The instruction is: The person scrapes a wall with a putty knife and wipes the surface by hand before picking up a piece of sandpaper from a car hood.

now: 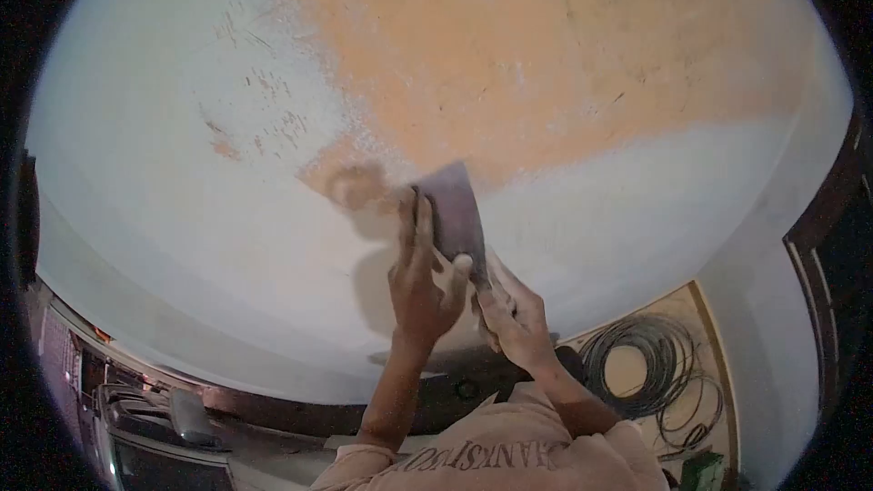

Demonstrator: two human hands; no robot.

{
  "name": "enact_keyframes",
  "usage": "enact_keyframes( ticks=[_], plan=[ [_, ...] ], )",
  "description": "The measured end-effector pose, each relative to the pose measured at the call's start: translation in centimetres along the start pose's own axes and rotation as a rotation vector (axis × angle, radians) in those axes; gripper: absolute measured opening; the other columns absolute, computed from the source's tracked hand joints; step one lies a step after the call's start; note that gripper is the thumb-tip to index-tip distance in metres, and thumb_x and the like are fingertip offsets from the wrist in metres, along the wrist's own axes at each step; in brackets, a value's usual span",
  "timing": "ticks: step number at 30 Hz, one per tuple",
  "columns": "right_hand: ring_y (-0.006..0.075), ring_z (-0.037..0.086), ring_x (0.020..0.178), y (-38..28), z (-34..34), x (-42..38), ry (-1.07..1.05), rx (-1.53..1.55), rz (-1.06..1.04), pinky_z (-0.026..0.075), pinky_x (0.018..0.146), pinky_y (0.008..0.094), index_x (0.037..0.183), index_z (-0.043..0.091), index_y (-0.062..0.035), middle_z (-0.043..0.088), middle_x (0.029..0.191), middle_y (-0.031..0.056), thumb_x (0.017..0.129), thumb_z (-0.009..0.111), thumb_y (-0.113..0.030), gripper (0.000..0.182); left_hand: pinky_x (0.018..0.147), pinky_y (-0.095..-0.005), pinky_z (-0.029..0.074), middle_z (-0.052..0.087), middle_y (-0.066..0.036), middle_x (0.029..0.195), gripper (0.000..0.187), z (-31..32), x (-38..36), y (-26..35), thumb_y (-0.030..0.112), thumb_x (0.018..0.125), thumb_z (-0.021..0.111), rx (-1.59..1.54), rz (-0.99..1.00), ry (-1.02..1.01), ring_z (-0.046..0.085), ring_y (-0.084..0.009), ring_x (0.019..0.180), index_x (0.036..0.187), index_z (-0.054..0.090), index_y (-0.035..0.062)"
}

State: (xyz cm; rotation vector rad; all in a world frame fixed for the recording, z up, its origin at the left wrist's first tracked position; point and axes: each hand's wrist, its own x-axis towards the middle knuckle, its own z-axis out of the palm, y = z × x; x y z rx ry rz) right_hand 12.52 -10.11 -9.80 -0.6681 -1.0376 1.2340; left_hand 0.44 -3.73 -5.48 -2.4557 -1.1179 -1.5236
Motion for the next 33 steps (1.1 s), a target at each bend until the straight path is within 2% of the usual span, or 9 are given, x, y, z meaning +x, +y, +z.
enact_keyframes(
  ticks=[6,9,12,16,24,27,30,32,33],
  plan=[
    [0.0025,0.038,0.046,-0.7,0.5,-1.2,0.049,-0.013,0.051,0.032,0.039,0.0181,0.139,0.025,-0.0027,0.049,0.069,-0.0005,0.095,0.044,-0.021,0.052,0.081,-0.0389,0.049,0.031,-0.027,0.138,0.068,0.0,-0.5,1.0,0.024,0.078,0.063,0.035,-0.024,-0.075,0.043,-0.0396,0.120,0.131,0.035,-0.0064],
    [0.0041,0.037,0.042,-0.4,1.0,-0.7,0.058,0.020,0.037,0.032,0.037,0.0190,0.141,0.021,-0.0035,0.048,0.069,0.0010,0.094,0.042,-0.016,0.053,0.079,-0.0385,0.050,0.031,-0.028,0.138,0.068,-0.3,0.5,0.9,0.025,0.077,0.062,-0.017,-0.065,-0.051,0.046,-0.0396,0.118,0.131,0.035,-0.0072],
    [0.0042,0.040,0.042,-0.4,1.6,-1.5,0.083,0.091,0.059,0.032,0.036,0.0189,0.141,0.022,-0.0045,0.049,0.069,0.0019,0.094,0.041,-0.017,0.052,0.055,-0.0249,0.049,0.027,-0.027,0.141,0.066,-0.5,0.0,0.6,0.025,0.082,0.057,-0.087,-0.044,-0.094,0.055,-0.0338,0.108,0.135,0.031,-0.0036],
    [0.0022,0.039,0.046,-0.8,1.3,-1.2,0.127,0.039,0.116,0.032,0.039,0.0183,0.139,0.030,-0.0061,0.050,0.071,0.0000,0.094,0.043,-0.018,0.048,0.053,-0.0242,0.049,0.028,-0.027,0.140,0.062,0.5,0.0,-0.2,0.030,0.087,0.053,-0.060,0.049,-0.039,0.052,-0.0327,0.113,0.134,0.033,-0.0041],
    [0.0015,0.040,0.046,-0.3,0.8,-1.0,0.107,0.133,0.105,0.035,0.039,0.0174,0.140,0.027,-0.0059,0.050,0.073,0.0017,0.094,0.042,-0.016,0.049,0.082,-0.0385,0.047,0.028,-0.030,0.138,0.058,-0.4,0.5,0.3,0.032,0.091,0.047,-0.135,-0.063,-0.147,0.033,-0.0393,0.127,0.132,0.034,-0.0072],
    [0.0013,0.041,0.048,-0.2,1.1,-1.7,0.082,0.151,0.075,0.036,0.040,0.0173,0.139,0.028,-0.0064,0.051,0.074,0.0018,0.094,0.042,-0.018,0.049,0.054,-0.0262,0.049,0.032,-0.030,0.136,0.057,0.5,0.4,0.3,0.027,0.087,0.054,-0.076,0.093,-0.015,0.048,-0.0357,0.117,0.131,0.037,-0.0052],
    [0.0010,0.041,0.051,0.3,0.6,-2.0,0.088,0.075,0.059,0.036,0.043,0.0171,0.139,0.029,-0.0071,0.050,0.075,0.0013,0.094,0.043,-0.018,0.048,0.056,-0.0269,0.049,0.031,-0.030,0.137,0.058,0.7,0.2,0.3,0.029,0.087,0.053,-0.071,0.046,-0.049,0.047,-0.0362,0.118,0.132,0.036,-0.0048],
    [0.0010,0.040,0.053,0.0,0.7,-1.4,0.091,0.108,0.027,0.037,0.045,0.0172,0.139,0.030,-0.0071,0.050,0.074,0.0007,0.094,0.043,-0.018,0.048,0.091,-0.0411,0.042,0.029,-0.030,0.138,0.057,0.5,0.5,0.6,0.035,0.091,0.043,-0.126,-0.031,-0.058,0.031,-0.0389,0.129,0.132,0.037,-0.0034],
    [0.0010,0.040,0.054,-0.2,1.0,-1.5,0.094,0.132,0.021,0.037,0.046,0.0172,0.139,0.030,-0.0071,0.049,0.074,0.0004,0.094,0.044,-0.018,0.049,0.087,-0.0386,0.044,0.030,-0.030,0.138,0.056,0.4,0.5,0.7,0.035,0.091,0.044,-0.113,-0.022,-0.059,0.035,-0.0374,0.126,0.132,0.038,-0.0032]
  ],
)
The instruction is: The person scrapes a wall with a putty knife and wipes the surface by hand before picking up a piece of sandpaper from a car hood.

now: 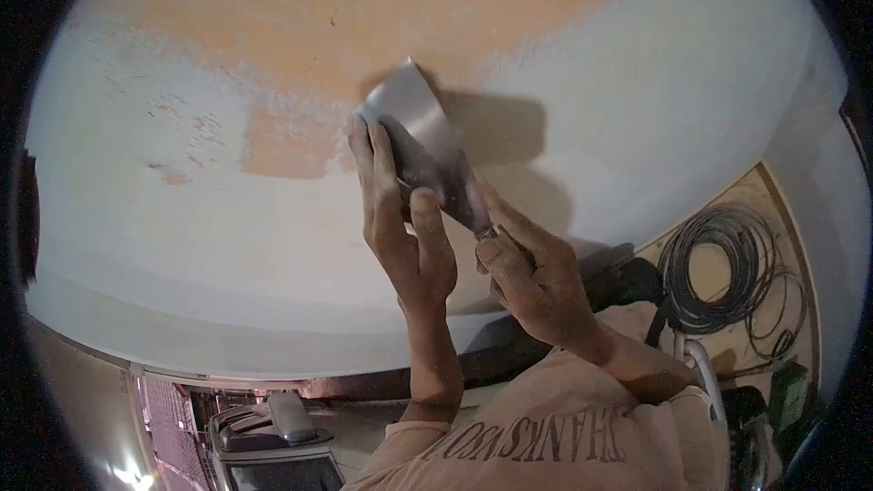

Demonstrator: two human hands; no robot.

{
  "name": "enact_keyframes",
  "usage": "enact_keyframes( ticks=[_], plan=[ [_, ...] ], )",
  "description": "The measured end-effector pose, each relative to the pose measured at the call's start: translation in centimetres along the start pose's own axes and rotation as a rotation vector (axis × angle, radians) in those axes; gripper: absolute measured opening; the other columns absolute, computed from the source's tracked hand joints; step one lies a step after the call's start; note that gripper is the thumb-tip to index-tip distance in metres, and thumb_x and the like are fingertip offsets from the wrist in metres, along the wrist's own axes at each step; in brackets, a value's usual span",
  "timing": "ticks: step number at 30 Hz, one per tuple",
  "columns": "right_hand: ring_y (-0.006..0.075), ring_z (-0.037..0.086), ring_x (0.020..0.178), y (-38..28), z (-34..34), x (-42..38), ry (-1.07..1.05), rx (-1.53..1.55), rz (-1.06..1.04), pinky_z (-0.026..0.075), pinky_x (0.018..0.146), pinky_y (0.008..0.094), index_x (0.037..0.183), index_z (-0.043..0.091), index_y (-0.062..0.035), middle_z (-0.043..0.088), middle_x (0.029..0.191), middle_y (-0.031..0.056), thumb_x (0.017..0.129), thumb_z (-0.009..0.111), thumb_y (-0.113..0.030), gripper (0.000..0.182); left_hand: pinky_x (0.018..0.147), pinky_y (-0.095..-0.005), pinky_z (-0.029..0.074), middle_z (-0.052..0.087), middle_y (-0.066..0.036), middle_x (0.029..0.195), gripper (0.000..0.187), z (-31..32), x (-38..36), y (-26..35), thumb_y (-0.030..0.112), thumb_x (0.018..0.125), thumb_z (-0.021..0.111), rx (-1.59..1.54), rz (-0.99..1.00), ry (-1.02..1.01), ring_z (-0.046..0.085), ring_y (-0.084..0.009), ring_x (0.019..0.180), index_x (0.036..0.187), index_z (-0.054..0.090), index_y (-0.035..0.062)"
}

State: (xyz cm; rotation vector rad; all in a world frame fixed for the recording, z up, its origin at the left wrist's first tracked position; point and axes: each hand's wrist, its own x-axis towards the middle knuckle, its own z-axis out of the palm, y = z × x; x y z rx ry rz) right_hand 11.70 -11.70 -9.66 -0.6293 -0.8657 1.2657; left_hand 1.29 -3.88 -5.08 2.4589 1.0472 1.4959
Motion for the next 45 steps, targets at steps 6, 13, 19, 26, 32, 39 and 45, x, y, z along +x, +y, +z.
enact_keyframes(
  ticks=[6,13,19,26,32,39,45],
  plan=[
    [0.0013,0.040,0.054,-0.6,-0.4,-0.1,0.041,-0.055,0.068,0.038,0.047,0.0171,0.139,0.030,-0.0066,0.049,0.072,-0.0008,0.092,0.045,-0.016,0.050,0.056,-0.0264,0.050,0.032,-0.030,0.136,0.058,0.5,-0.1,-0.3,0.027,0.086,0.053,0.019,0.025,0.008,0.046,-0.0378,0.119,0.132,0.037,-0.0045],
    [0.0012,0.039,0.052,-0.6,-0.7,-0.2,0.063,-0.060,0.075,0.037,0.045,0.0175,0.138,0.031,-0.0028,0.048,0.068,-0.0020,0.092,0.043,-0.013,0.049,0.062,-0.0310,0.051,0.031,-0.032,0.136,0.061,1.3,0.3,-0.9,0.029,0.085,0.053,0.112,0.166,0.055,0.044,-0.0410,0.119,0.132,0.035,-0.0068],
    [0.0005,0.038,0.051,-1.0,-0.4,-0.4,0.072,-0.111,0.046,0.035,0.044,0.0165,0.137,0.032,-0.0010,0.047,0.065,-0.0030,0.091,0.042,-0.010,0.048,0.075,-0.0378,0.050,0.029,-0.033,0.136,0.060,0.8,-0.3,0.1,0.028,0.086,0.051,0.014,0.037,0.005,0.038,-0.0424,0.123,0.131,0.035,-0.0080],
    [0.0008,0.037,0.054,-1.2,-1.1,-0.5,0.042,-0.079,0.076,0.034,0.045,0.0161,0.137,0.032,-0.0013,0.047,0.070,-0.0027,0.091,0.043,-0.009,0.048,0.057,-0.0269,0.049,0.030,-0.033,0.136,0.063,1.3,-0.6,-0.3,0.031,0.086,0.052,0.041,0.066,0.053,0.042,-0.0396,0.122,0.132,0.034,-0.0081],
    [0.0005,0.035,0.054,-1.6,-0.6,-0.1,0.002,-0.160,0.011,0.032,0.045,0.0158,0.137,0.031,-0.0015,0.045,0.071,-0.0040,0.091,0.044,-0.010,0.049,0.053,-0.0244,0.048,0.029,-0.033,0.136,0.063,1.2,0.0,0.1,0.030,0.085,0.053,-0.001,0.016,0.115,0.047,-0.0370,0.118,0.132,0.034,-0.0075],
    [0.0008,0.036,0.053,-2.5,-0.7,0.2,0.034,-0.092,0.119,0.033,0.045,0.0164,0.137,0.031,-0.0014,0.047,0.071,-0.0027,0.092,0.045,-0.013,0.049,0.052,-0.0243,0.048,0.031,-0.033,0.135,0.061,1.6,-0.2,-0.3,0.031,0.086,0.052,-0.029,0.023,0.139,0.049,-0.0362,0.116,0.131,0.036,-0.0077],
    [0.0013,0.039,0.054,-2.4,-0.7,0.4,0.012,-0.101,0.074,0.033,0.046,0.0168,0.137,0.032,-0.0012,0.047,0.069,-0.0021,0.092,0.046,-0.016,0.049,0.051,-0.0242,0.048,0.033,-0.032,0.135,0.059,1.6,0.1,-0.3,0.030,0.086,0.051,-0.072,0.008,0.168,0.049,-0.0364,0.115,0.130,0.039,-0.0076]
  ],
)
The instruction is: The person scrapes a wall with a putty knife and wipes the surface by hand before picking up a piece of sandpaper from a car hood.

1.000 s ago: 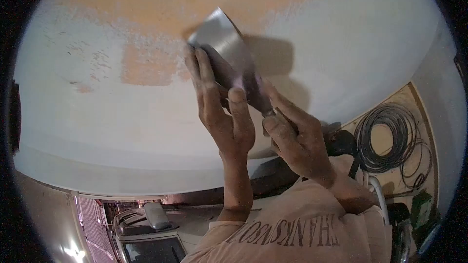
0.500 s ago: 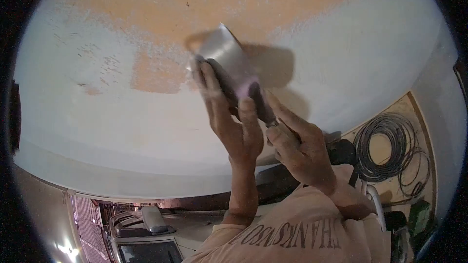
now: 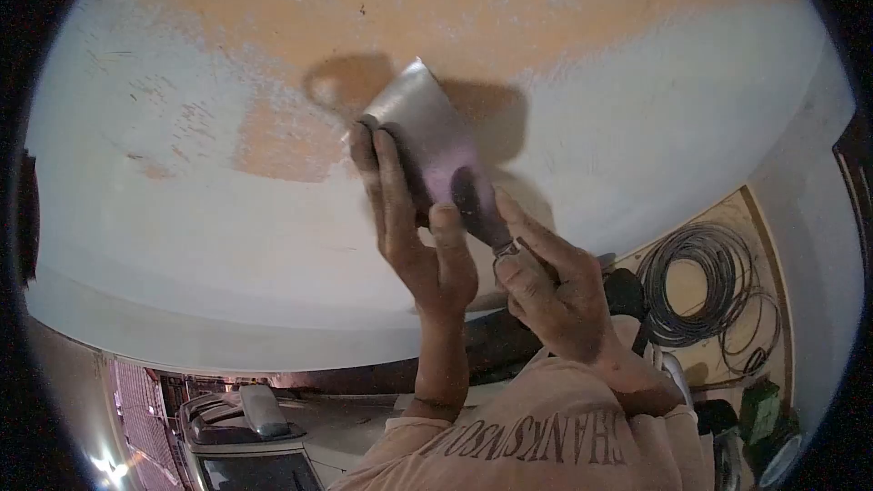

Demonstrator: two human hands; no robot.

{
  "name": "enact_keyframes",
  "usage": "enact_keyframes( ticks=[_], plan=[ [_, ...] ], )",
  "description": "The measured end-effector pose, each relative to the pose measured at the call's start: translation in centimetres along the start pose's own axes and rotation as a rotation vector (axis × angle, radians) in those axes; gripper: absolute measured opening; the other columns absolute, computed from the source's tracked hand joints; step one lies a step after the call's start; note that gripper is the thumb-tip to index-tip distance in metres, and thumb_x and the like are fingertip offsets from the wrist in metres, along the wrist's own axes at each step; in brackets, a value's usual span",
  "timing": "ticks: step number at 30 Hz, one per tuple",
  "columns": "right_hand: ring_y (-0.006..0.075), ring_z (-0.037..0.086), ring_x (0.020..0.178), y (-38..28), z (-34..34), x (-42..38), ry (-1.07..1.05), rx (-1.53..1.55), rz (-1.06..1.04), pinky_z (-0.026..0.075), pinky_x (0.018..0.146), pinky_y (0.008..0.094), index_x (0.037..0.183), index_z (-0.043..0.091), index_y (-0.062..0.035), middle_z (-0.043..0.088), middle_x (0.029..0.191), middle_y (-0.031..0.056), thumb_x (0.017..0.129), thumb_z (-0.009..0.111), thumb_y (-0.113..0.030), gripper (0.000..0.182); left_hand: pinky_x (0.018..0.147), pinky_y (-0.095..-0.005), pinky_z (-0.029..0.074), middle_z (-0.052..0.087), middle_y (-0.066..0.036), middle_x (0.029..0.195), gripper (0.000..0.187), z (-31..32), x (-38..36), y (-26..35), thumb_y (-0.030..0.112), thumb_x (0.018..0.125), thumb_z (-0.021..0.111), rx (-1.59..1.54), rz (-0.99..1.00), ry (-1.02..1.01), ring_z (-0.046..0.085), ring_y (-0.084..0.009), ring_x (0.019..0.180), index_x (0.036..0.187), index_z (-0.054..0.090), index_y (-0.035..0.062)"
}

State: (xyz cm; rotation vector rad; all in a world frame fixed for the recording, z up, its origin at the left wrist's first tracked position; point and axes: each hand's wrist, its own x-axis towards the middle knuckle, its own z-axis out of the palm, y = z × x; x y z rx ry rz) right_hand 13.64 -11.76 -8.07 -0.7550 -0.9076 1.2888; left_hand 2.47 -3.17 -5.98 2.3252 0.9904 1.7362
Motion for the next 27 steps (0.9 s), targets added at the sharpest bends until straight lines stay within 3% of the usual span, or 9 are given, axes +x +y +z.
enact_keyframes(
  ticks=[14,24,27],
  plan=[
    [0.0020,0.040,0.055,0.0,-0.1,-0.4,0.023,-0.032,0.044,0.036,0.047,0.0181,0.136,0.032,0.0004,0.049,0.070,-0.0015,0.091,0.050,-0.019,0.052,0.050,-0.0228,0.047,0.033,-0.032,0.135,0.058,0.0,-0.3,-0.4,0.027,0.084,0.054,0.008,0.008,0.020,0.041,-0.0394,0.122,0.128,0.040,-0.0087],
    [0.0023,0.039,0.054,0.2,-0.2,-0.2,0.004,-0.087,0.000,0.034,0.046,0.0190,0.134,0.035,0.0019,0.049,0.069,-0.0016,0.091,0.050,-0.018,0.050,0.050,-0.0231,0.047,0.033,-0.033,0.134,0.058,-0.1,-0.3,-0.2,0.030,0.086,0.052,-0.010,-0.011,0.038,0.045,-0.0398,0.118,0.128,0.041,-0.0078],
    [0.0025,0.040,0.054,-0.8,-0.7,-0.7,0.020,-0.129,0.096,0.035,0.047,0.0193,0.134,0.036,0.0019,0.049,0.069,-0.0009,0.091,0.050,-0.019,0.050,0.050,-0.0231,0.047,0.033,-0.032,0.134,0.058,0.2,-0.4,-0.4,0.030,0.086,0.053,0.010,-0.006,0.032,0.046,-0.0391,0.118,0.128,0.041,-0.0078]
  ],
)
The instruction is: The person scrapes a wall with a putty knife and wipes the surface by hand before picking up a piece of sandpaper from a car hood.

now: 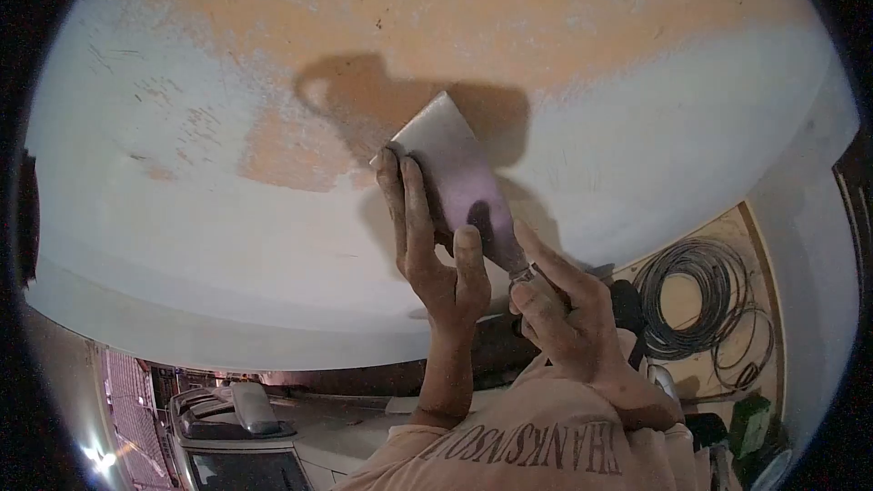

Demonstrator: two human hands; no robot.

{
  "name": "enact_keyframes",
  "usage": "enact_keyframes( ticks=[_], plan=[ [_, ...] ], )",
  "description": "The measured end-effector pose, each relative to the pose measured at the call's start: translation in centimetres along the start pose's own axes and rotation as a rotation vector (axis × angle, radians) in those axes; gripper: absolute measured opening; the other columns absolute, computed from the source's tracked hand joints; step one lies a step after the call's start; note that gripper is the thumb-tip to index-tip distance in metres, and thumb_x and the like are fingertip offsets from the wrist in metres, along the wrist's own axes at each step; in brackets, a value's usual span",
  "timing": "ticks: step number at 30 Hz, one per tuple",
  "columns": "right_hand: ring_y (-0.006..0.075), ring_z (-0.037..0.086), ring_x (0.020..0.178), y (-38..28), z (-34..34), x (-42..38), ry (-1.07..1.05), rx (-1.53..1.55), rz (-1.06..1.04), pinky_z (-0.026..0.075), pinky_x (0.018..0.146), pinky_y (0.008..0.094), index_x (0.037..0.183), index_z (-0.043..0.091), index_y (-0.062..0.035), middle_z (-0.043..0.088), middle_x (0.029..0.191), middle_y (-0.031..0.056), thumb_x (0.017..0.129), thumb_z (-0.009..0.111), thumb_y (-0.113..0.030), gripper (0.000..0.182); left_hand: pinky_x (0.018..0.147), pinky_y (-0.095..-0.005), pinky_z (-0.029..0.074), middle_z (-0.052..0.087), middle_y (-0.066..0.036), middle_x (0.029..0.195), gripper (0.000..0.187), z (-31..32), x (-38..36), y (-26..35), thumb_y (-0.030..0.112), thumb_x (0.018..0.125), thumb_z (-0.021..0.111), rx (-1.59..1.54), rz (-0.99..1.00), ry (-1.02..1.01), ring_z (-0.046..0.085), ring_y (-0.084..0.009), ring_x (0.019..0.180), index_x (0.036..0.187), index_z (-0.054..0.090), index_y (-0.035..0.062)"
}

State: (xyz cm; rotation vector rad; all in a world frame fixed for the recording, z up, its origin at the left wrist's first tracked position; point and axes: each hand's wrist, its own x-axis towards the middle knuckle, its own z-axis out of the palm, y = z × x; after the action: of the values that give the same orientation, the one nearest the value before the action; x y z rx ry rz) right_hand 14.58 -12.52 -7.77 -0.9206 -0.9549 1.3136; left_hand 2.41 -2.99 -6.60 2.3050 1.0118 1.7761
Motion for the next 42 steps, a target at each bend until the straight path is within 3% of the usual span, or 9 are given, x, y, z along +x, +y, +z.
enact_keyframes(
  ticks=[6,12,29,32,34,37,39,41,42],
  plan=[
    [0.0023,0.040,0.052,0.7,0.6,0.2,-0.018,-0.004,-0.140,0.036,0.047,0.0195,0.135,0.034,0.0012,0.049,0.064,-0.0025,0.091,0.049,-0.020,0.051,0.049,-0.0227,0.047,0.034,-0.032,0.134,0.059,-0.5,0.1,0.0,0.029,0.084,0.055,0.011,0.010,0.022,0.053,-0.0352,0.110,0.128,0.041,-0.0076],
    [0.0015,0.040,0.052,0.3,1.1,0.4,-0.036,-0.023,-0.141,0.035,0.046,0.0180,0.136,0.035,-0.0013,0.053,0.068,-0.0002,0.092,0.047,-0.018,0.048,0.049,-0.0232,0.047,0.035,-0.032,0.134,0.057,-1.4,0.8,0.0,0.028,0.085,0.054,0.017,0.024,0.012,0.047,-0.0373,0.118,0.127,0.043,-0.0078],
    [0.0026,0.042,0.052,2.1,1.7,0.3,-0.037,0.068,-0.013,0.037,0.044,0.0182,0.138,0.029,-0.0004,0.053,0.072,0.0017,0.091,0.045,-0.014,0.051,0.050,-0.0243,0.048,0.036,-0.031,0.133,0.058,-1.9,0.0,-0.6,0.024,0.082,0.057,0.031,-0.004,-0.040,0.049,-0.0365,0.116,0.128,0.042,-0.0061],
    [0.0024,0.043,0.052,0.9,1.4,1.2,-0.041,0.023,-0.038,0.037,0.043,0.0183,0.138,0.029,-0.0007,0.053,0.072,0.0015,0.091,0.045,-0.015,0.051,0.064,-0.0299,0.046,0.034,-0.031,0.135,0.057,-1.5,0.0,-0.4,0.025,0.084,0.055,0.033,-0.047,-0.071,0.045,-0.0368,0.118,0.129,0.040,-0.0065],
    [0.0023,0.043,0.051,0.2,1.1,1.2,-0.046,0.007,-0.021,0.037,0.042,0.0183,0.138,0.029,-0.0011,0.053,0.072,0.0014,0.092,0.044,-0.016,0.051,0.091,-0.0409,0.042,0.030,-0.030,0.138,0.059,-1.7,0.3,0.4,0.033,0.089,0.048,-0.015,-0.180,-0.121,0.032,-0.0401,0.128,0.131,0.037,-0.0070],
    [0.0017,0.041,0.049,1.1,1.4,1.0,-0.023,0.059,-0.005,0.036,0.041,0.0178,0.138,0.028,-0.0013,0.051,0.070,0.0002,0.092,0.045,-0.016,0.051,0.089,-0.0389,0.044,0.030,-0.030,0.138,0.058,-2.0,0.6,0.8,0.030,0.089,0.049,-0.100,-0.202,-0.150,0.030,-0.0406,0.129,0.131,0.036,-0.0076],
    [0.0014,0.039,0.049,1.9,1.0,1.0,-0.031,0.092,-0.039,0.035,0.041,0.0179,0.138,0.028,-0.0012,0.050,0.070,-0.0008,0.092,0.045,-0.016,0.051,0.064,-0.0296,0.047,0.033,-0.030,0.135,0.056,-1.3,0.3,0.0,0.023,0.084,0.055,0.040,-0.046,-0.125,0.047,-0.0364,0.114,0.129,0.039,-0.0064],
    [0.0010,0.038,0.047,2.0,1.0,1.2,-0.030,0.148,-0.020,0.035,0.040,0.0179,0.138,0.028,-0.0019,0.048,0.069,-0.0019,0.093,0.045,-0.014,0.050,0.053,-0.0255,0.049,0.036,-0.030,0.134,0.057,-1.0,0.0,-0.4,0.020,0.082,0.058,0.105,0.025,-0.110,0.056,-0.0354,0.107,0.129,0.040,-0.0061],
    [0.0009,0.038,0.048,2.2,1.2,1.1,-0.042,0.174,-0.043,0.035,0.040,0.0176,0.138,0.029,-0.0023,0.049,0.070,-0.0019,0.093,0.045,-0.014,0.049,0.066,-0.0309,0.047,0.034,-0.030,0.135,0.057,-1.3,0.0,-0.1,0.023,0.084,0.055,0.100,0.006,-0.126,0.047,-0.0374,0.114,0.130,0.039,-0.0066]
  ],
)
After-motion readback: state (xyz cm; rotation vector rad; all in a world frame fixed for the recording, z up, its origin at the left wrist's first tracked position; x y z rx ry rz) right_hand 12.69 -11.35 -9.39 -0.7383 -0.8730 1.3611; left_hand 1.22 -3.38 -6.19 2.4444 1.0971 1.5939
